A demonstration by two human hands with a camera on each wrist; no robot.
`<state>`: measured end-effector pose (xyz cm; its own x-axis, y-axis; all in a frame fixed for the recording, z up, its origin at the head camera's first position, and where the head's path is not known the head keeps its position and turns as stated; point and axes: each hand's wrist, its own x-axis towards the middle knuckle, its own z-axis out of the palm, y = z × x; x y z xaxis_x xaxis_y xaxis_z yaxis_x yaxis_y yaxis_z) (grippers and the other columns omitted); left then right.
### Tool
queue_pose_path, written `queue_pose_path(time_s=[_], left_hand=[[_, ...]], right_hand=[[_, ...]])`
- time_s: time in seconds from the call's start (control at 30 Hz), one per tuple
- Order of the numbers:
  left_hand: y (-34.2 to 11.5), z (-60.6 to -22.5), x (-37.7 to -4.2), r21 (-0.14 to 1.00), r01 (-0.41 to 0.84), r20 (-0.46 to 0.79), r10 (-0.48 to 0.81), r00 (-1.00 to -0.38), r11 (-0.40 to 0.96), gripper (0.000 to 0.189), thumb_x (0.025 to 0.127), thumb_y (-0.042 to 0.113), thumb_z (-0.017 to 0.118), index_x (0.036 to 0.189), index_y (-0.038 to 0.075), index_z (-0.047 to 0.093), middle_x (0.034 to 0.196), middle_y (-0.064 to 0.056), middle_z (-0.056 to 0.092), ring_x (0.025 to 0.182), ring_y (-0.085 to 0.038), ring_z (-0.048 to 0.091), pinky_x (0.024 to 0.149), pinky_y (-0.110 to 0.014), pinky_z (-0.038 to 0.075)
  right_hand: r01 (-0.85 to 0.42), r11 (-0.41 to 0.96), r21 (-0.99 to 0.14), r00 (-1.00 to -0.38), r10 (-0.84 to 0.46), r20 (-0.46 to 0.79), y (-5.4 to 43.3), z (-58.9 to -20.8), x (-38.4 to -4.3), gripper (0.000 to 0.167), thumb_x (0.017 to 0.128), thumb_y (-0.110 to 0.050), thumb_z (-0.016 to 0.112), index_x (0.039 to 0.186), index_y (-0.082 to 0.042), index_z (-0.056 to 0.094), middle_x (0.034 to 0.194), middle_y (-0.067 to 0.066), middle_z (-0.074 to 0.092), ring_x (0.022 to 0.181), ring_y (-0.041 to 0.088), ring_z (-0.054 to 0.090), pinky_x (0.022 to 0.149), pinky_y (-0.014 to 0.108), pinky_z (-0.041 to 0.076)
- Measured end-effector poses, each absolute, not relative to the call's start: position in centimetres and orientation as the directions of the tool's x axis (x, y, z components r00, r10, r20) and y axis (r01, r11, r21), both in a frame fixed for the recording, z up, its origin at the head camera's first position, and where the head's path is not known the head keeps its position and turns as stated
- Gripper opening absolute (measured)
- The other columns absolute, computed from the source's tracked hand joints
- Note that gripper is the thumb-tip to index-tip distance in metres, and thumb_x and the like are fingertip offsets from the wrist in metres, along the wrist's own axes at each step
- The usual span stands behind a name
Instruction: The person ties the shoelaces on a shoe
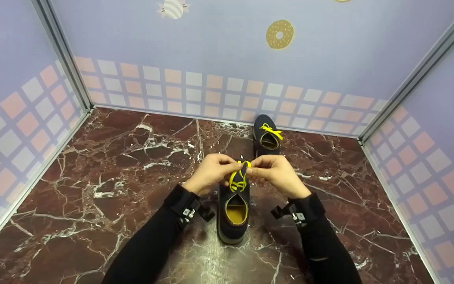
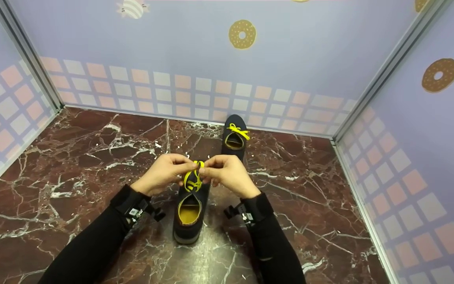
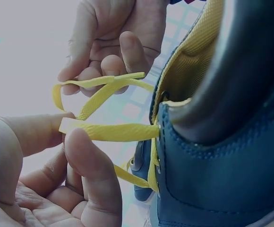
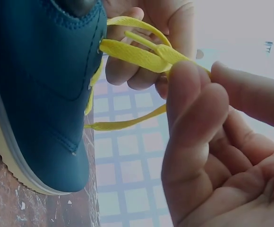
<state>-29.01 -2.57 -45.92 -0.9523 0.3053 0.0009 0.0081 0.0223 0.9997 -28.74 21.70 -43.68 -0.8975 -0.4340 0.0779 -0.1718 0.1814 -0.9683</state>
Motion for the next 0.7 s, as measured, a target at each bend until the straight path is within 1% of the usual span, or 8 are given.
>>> queue_pose_path(time_s=[0.1,0.17,0.27,0.37,0.43,0.5,0.63,0.7], left_hand=[[-2.58,-45.84,-28.99,0.999,0.008,-0.002,0.306,-0.952,0.031,0.021,0.101,0.017,0.084,0.106,-0.003,0.083,0.087,-0.005,0.073,0.062,-0.018,0.059,0.052,-0.026,0.057],[-2.59,-45.79,-28.97,1.000,0.005,-0.005,0.308,-0.951,0.031,0.024,0.101,0.018,0.084,0.108,-0.005,0.082,0.089,-0.008,0.074,0.062,-0.017,0.060,0.052,-0.026,0.057],[-2.61,-45.74,-28.90,1.000,-0.003,-0.010,0.312,-0.950,0.023,0.028,0.101,0.018,0.084,0.111,-0.008,0.081,0.093,-0.013,0.076,0.062,-0.015,0.060,0.052,-0.026,0.056],[-2.63,-45.81,-28.92,1.000,0.002,-0.006,0.310,-0.951,0.026,0.026,0.100,0.019,0.085,0.109,-0.005,0.082,0.093,-0.012,0.076,0.062,-0.014,0.061,0.053,-0.026,0.057],[-2.64,-45.86,-28.94,0.999,0.010,0.000,0.307,-0.952,0.032,0.024,0.100,0.020,0.085,0.108,-0.003,0.083,0.094,-0.010,0.075,0.062,-0.014,0.061,0.052,-0.026,0.057],[-2.65,-45.96,-28.99,0.999,0.017,0.005,0.304,-0.953,0.035,0.023,0.100,0.020,0.084,0.107,-0.002,0.084,0.092,-0.007,0.074,0.062,-0.014,0.060,0.052,-0.026,0.056],[-2.65,-46.00,-29.04,0.999,0.022,0.010,0.304,-0.953,0.035,0.019,0.100,0.018,0.084,0.105,0.000,0.084,0.095,-0.009,0.074,0.063,-0.016,0.059,0.052,-0.027,0.055],[-2.65,-46.00,-29.05,0.999,0.024,0.010,0.306,-0.952,0.039,0.019,0.100,0.018,0.084,0.105,0.000,0.084,0.097,-0.010,0.075,0.063,-0.016,0.059,0.052,-0.028,0.056]], right_hand=[[-0.169,0.169,-0.971,-0.899,-0.431,0.082,21.64,-43.64,-28.70,0.021,0.097,-0.015,0.088,0.107,0.003,0.079,0.088,0.019,0.079,0.071,0.023,0.074,0.061,0.032,0.063],[-0.177,0.167,-0.970,-0.897,-0.432,0.090,21.61,-43.61,-28.67,0.022,0.097,-0.015,0.089,0.106,0.003,0.080,0.089,0.019,0.080,0.072,0.024,0.075,0.061,0.030,0.063],[-0.223,0.204,-0.953,-0.893,-0.436,0.116,21.66,-43.66,-28.72,0.020,0.097,-0.016,0.089,0.105,0.001,0.082,0.089,0.015,0.080,0.069,0.022,0.072,0.060,0.027,0.060],[-0.275,0.269,-0.923,-0.888,-0.439,0.137,21.78,-43.67,-28.76,0.018,0.097,-0.020,0.089,0.105,-0.004,0.084,0.087,0.012,0.079,0.066,0.016,0.068,0.057,0.025,0.056],[-0.295,0.302,-0.906,-0.885,-0.443,0.141,21.89,-43.66,-28.76,0.018,0.098,-0.022,0.088,0.105,-0.006,0.085,0.086,0.011,0.078,0.065,0.016,0.066,0.056,0.024,0.054],[-0.308,0.325,-0.894,-0.880,-0.454,0.139,21.97,-43.64,-28.77,0.019,0.099,-0.024,0.087,0.106,-0.006,0.086,0.084,0.012,0.076,0.064,0.018,0.065,0.055,0.024,0.052],[-0.324,0.359,-0.875,-0.865,-0.486,0.121,22.09,-43.69,-28.84,0.017,0.099,-0.023,0.087,0.105,-0.007,0.086,0.082,0.009,0.076,0.064,0.025,0.064,0.056,0.026,0.052],[-0.327,0.371,-0.869,-0.861,-0.497,0.112,22.10,-43.70,-28.85,0.015,0.099,-0.023,0.087,0.104,-0.009,0.086,0.082,0.006,0.077,0.065,0.026,0.064,0.056,0.028,0.052]])
